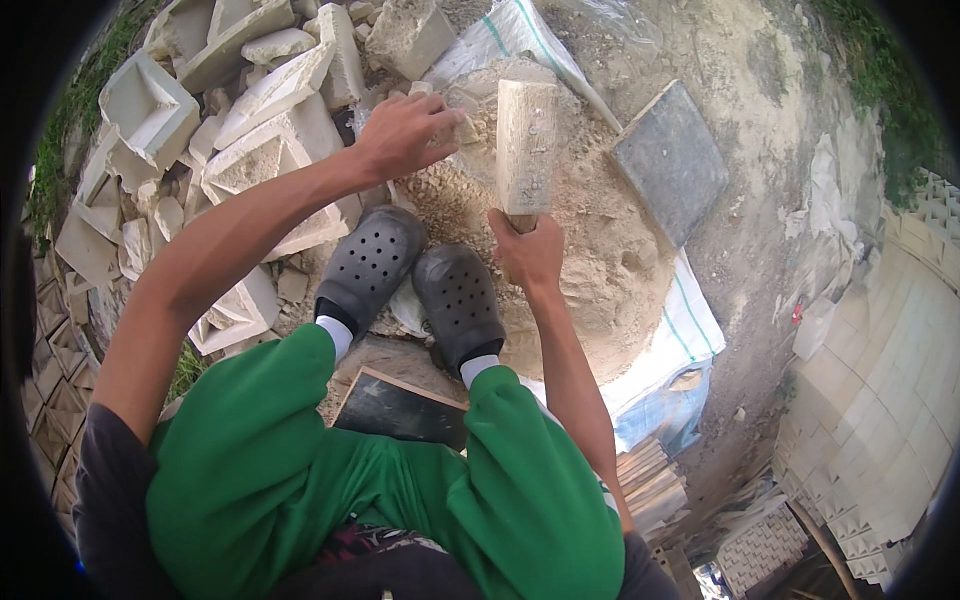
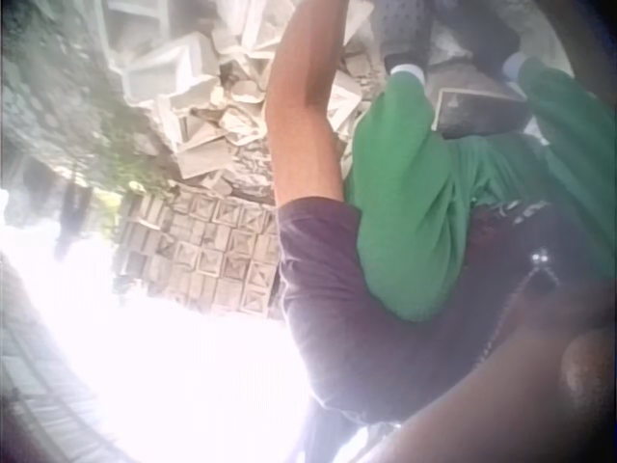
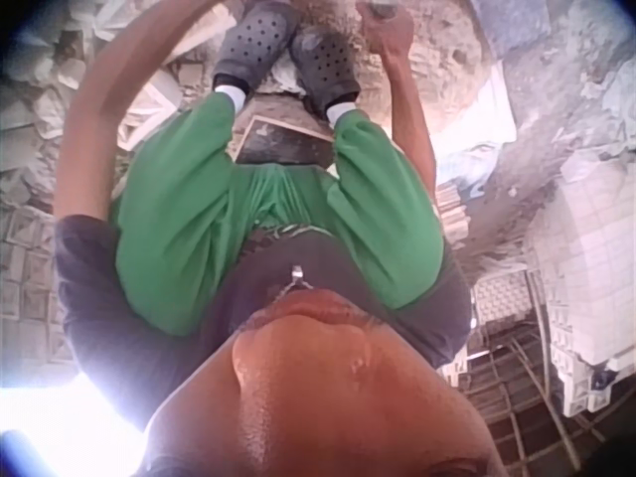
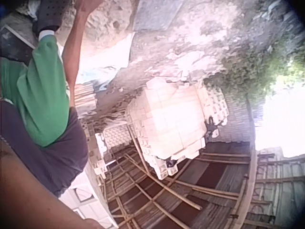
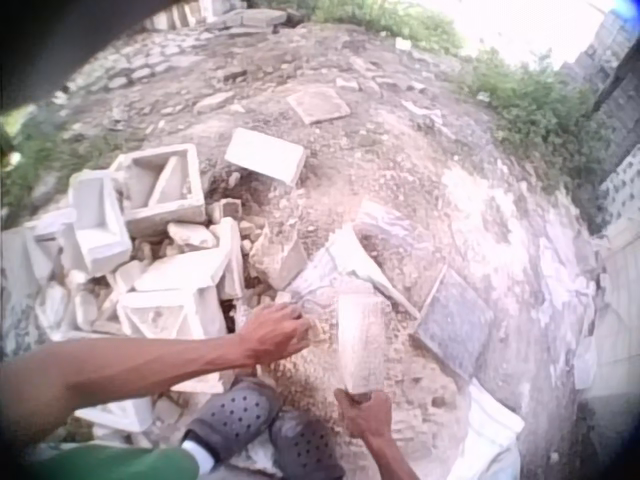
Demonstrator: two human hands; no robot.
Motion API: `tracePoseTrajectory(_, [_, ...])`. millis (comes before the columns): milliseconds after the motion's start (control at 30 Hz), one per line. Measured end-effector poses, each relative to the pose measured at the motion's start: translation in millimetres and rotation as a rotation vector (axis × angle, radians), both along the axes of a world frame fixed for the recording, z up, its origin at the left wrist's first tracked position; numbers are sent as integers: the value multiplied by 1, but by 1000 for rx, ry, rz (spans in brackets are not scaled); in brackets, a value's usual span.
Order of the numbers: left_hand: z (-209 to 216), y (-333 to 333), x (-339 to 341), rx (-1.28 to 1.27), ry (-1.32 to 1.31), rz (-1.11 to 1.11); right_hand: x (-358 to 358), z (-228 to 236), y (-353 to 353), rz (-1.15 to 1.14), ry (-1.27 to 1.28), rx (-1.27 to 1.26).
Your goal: The person repeatedly strikes a small stone with a wooden mallet to break it into smaller pieces. The person holds the stone with the left hand and swings the mallet with the right hand, occasionally repositioning the stone on a tarp.
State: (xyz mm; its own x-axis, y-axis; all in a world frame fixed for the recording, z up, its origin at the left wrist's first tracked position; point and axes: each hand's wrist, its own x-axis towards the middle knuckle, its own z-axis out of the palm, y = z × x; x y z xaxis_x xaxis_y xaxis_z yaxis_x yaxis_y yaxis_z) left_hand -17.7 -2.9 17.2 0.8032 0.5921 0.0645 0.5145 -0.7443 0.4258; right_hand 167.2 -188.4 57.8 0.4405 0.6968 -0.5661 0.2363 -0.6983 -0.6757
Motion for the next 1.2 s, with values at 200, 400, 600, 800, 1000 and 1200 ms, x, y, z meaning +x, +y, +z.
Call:
tracePoseTrajectory(200, [1,-1,1,15,4,5,-1,7,1,-57,58,-112])
tracePoseTrajectory(400, [0,-2,4,20,-16,14,4,-16,-7,-39,42,12])
tracePoseTrajectory(600, [-4,-3,4,7,-66,14,2,-16,-8,-118,70,134])
tracePoseTrajectory(800, [-5,-2,3,32,-50,14,7,-10,-4,-42,-25,1])
tracePoseTrajectory(1000, [-2,-3,3,20,-25,20,5,7,-5,-131,105,-79])
tracePoseTrajectory(1200, [-1,-3,7,-1,-21,17,8,-29,-33,-178,172,150])
